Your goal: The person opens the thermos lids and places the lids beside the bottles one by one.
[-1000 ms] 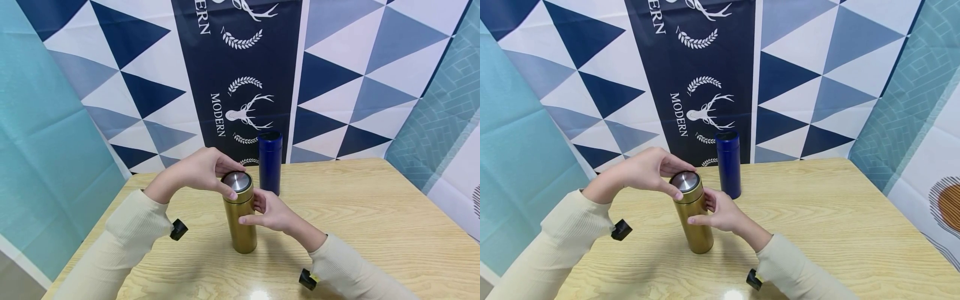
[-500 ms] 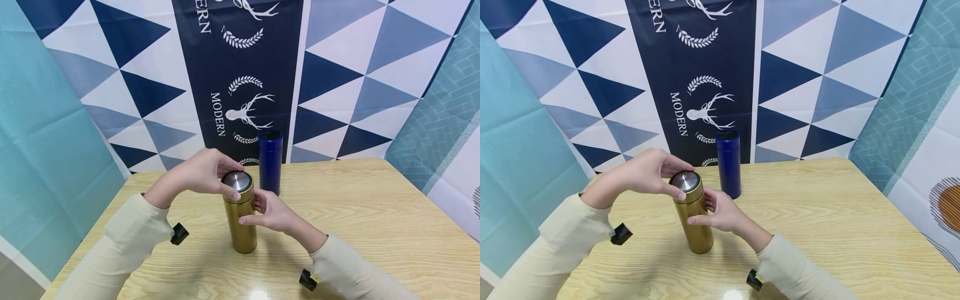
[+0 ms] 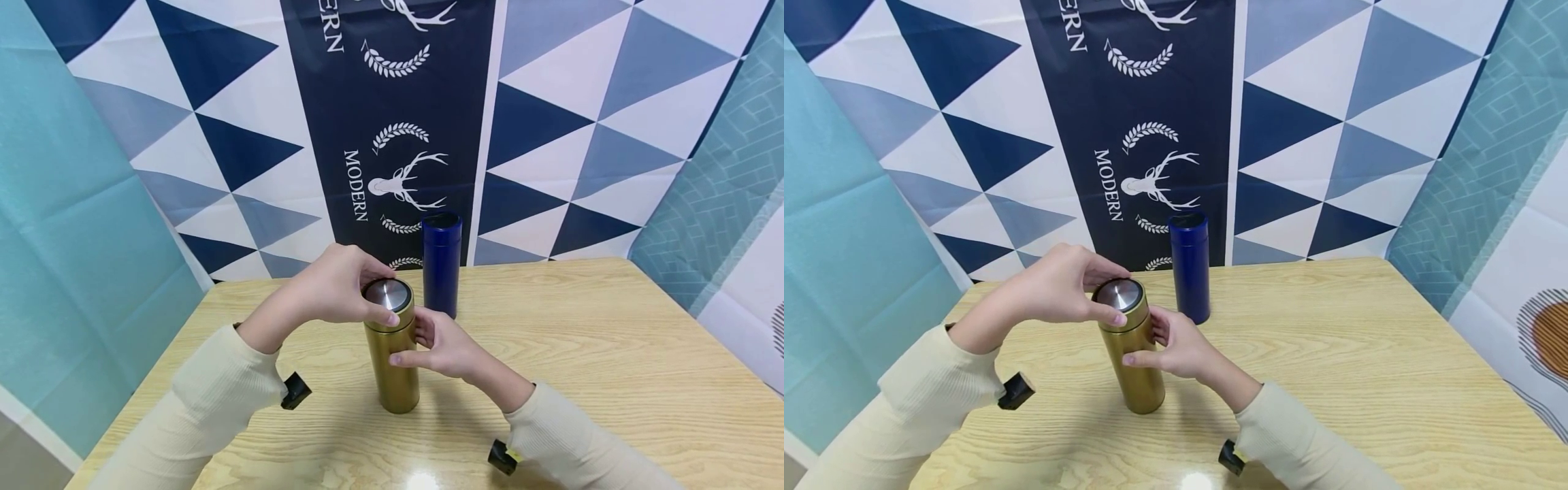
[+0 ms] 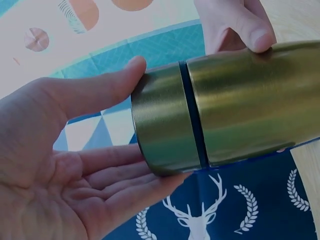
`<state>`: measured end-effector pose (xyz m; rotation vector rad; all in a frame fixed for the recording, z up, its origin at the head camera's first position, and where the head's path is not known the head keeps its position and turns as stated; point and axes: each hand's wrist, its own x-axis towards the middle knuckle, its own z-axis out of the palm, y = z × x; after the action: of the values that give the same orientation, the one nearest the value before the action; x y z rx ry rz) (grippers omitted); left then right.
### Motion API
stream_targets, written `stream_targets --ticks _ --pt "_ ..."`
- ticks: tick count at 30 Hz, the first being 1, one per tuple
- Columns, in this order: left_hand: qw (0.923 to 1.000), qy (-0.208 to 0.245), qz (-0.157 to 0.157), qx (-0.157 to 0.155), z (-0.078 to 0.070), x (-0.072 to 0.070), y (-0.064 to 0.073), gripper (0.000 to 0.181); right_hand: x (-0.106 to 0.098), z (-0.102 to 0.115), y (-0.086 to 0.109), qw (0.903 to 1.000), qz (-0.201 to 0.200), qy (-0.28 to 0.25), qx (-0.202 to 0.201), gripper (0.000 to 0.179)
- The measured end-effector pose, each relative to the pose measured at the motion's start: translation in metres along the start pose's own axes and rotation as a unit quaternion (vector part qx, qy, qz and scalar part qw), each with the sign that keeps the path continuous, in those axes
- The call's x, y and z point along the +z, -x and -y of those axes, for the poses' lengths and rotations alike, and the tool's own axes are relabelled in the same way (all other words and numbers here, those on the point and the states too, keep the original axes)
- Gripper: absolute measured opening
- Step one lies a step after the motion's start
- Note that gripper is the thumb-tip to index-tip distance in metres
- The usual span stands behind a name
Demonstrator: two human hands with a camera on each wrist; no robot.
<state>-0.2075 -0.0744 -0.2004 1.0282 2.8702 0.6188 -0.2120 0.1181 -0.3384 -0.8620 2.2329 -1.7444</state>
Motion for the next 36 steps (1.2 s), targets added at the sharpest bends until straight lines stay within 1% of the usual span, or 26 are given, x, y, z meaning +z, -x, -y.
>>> stream_targets --ticks 1,4,6,9,11,13,16,19,23,26,29,31,33,35,36 --pt "1.0000 -0.002 -0.005 0.002 -0.001 0.001 0.000 0.039 0.000 0.000 0.000 1.0000 -0.001 0.001 0.000 0.064" --pt "0.9999 -0.003 -0.016 -0.005 -0.004 0.003 0.000 0.036 -0.001 -0.001 0.001 1.0000 -0.003 0.002 0.000 0.064" --pt "0.9997 0.001 -0.021 -0.015 -0.005 0.004 0.000 0.032 -0.001 -0.002 0.001 1.0000 -0.004 0.003 0.001 0.063" --pt "0.9990 0.010 -0.028 -0.034 -0.007 0.006 -0.001 0.031 -0.001 -0.002 0.002 1.0000 -0.005 0.002 0.002 0.063" --pt "0.9987 0.012 -0.031 -0.040 -0.006 0.007 -0.001 0.035 -0.002 -0.003 0.002 1.0000 -0.006 0.002 0.004 0.062" --pt "0.9986 0.013 -0.030 -0.041 -0.002 0.007 -0.002 0.043 -0.002 -0.002 0.002 1.0000 -0.006 0.003 0.003 0.062" --pt "0.9992 0.023 -0.007 -0.033 0.007 0.003 -0.003 0.054 -0.001 -0.002 0.002 1.0000 -0.007 0.005 0.003 0.062" --pt "0.9982 0.041 0.035 -0.026 0.021 -0.004 -0.005 0.063 0.000 -0.001 0.000 0.9999 -0.005 0.012 0.004 0.063" --pt "0.9932 0.069 0.094 -0.009 0.039 -0.015 -0.005 0.073 0.002 0.000 -0.001 0.9998 -0.001 0.016 0.006 0.062" --pt "0.9871 0.098 0.125 0.021 0.049 -0.019 -0.010 0.078 0.002 0.000 -0.001 0.9999 -0.001 0.017 0.005 0.060" --pt "0.9779 0.133 0.148 0.064 0.058 -0.020 -0.017 0.082 0.001 0.000 -0.001 0.9999 -0.002 0.017 0.004 0.059" --pt "0.9683 0.163 0.164 0.096 0.062 -0.018 -0.024 0.083 0.001 0.000 -0.002 0.9999 -0.002 0.016 0.004 0.059" --pt "0.9561 0.193 0.183 0.123 0.064 -0.015 -0.029 0.082 0.000 0.000 -0.002 0.9999 -0.001 0.015 0.005 0.060" --pt "0.9442 0.218 0.202 0.141 0.063 -0.011 -0.034 0.080 0.000 0.000 -0.002 0.9999 0.000 0.015 0.004 0.060" --pt "0.9401 0.225 0.209 0.148 0.063 -0.010 -0.036 0.079 0.000 0.000 -0.001 0.9999 0.000 0.015 0.004 0.060"
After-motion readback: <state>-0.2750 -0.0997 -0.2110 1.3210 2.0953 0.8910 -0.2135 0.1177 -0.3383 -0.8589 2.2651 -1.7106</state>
